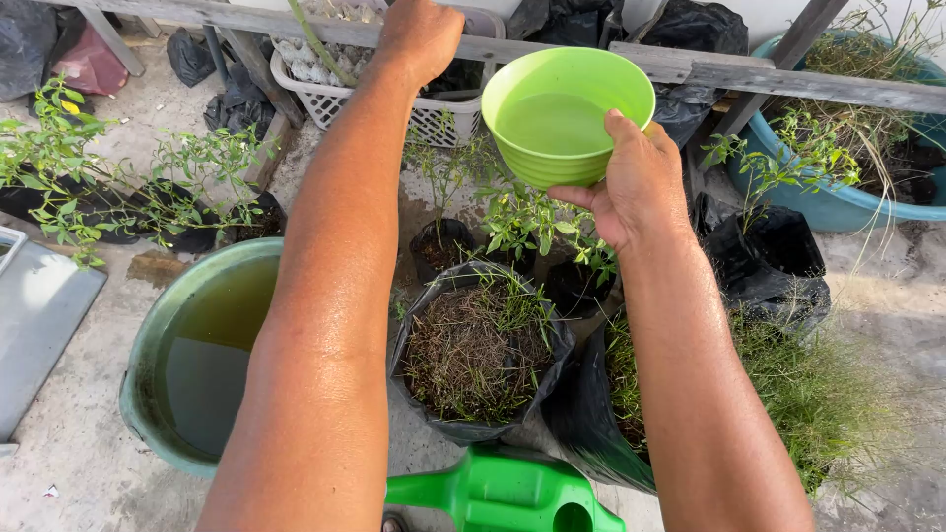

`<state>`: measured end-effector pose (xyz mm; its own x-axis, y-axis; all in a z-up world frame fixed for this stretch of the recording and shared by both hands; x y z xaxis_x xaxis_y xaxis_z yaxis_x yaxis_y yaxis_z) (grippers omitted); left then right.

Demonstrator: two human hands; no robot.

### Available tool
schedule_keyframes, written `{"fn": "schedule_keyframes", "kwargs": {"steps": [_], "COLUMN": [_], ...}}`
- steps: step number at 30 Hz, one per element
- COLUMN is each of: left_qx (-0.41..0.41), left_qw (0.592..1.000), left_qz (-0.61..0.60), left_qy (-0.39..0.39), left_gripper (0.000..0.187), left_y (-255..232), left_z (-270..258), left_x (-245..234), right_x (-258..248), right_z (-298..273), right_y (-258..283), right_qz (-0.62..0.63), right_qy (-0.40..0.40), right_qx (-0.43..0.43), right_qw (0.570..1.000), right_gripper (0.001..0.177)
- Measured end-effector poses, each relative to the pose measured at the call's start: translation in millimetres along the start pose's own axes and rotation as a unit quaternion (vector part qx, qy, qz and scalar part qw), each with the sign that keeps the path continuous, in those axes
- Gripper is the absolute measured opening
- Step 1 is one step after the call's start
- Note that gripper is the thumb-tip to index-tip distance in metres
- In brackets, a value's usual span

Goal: Watering plants in polybags using a bowl to scoop water from a bucket.

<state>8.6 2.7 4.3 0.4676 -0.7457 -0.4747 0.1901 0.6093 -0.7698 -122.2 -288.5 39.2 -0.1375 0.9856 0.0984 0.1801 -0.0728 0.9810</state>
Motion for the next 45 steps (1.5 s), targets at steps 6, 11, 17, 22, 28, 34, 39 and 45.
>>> {"fn": "schedule_keyframes", "kwargs": {"steps": [6,11,17,22,28,34,39,45], "left_qx": [0.004,-0.032,-0.063,-0.018,-0.19,-0.301,0.081,-0.098], "left_qw": [1.0,0.999,0.997,0.997,0.97,0.937,0.996,0.928], "left_qz": [0.019,0.01,0.014,0.043,0.039,0.053,0.037,0.142], "left_qy": [-0.015,0.017,0.051,0.065,0.146,0.169,0.007,0.33], "left_gripper": [0.037,0.038,0.041,0.04,0.032,0.027,0.036,0.038], "left_y": [14,6,10,19,-52,-55,-30,-171], "left_z": [12,1,-2,4,-43,-43,-6,-81], "left_x": [15,17,21,29,-13,-22,8,2], "right_x": [0,0,-2,-4,-6,-5,3,18], "right_z": [-1,-3,-5,-6,-6,-7,-9,-12], "right_y": [1,3,5,7,6,8,6,3], "right_qz": [-0.005,-0.011,-0.011,-0.005,-0.009,-0.011,-0.042,0.001], "right_qy": [0.004,-0.002,-0.004,-0.004,-0.004,-0.001,-0.017,0.034], "right_qx": [-0.003,-0.003,-0.006,-0.009,-0.004,-0.011,0.015,0.035], "right_qw": [1.0,1.0,1.0,1.0,1.0,1.0,0.999,0.999], "right_gripper": [0.04,0.039,0.039,0.039,0.039,0.039,0.04,0.039]}}
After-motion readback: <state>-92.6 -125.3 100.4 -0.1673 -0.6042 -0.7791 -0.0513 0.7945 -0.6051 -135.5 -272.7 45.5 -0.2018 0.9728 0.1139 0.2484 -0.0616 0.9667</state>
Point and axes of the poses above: each hand's wrist, its own z-axis towards the middle knuckle, its own x-axis out of the palm, y = z × x, the point moved 1 cm from there along z, towards the middle knuckle, and after that the axes turned 14 degrees about -z, right-handed, at the moved point
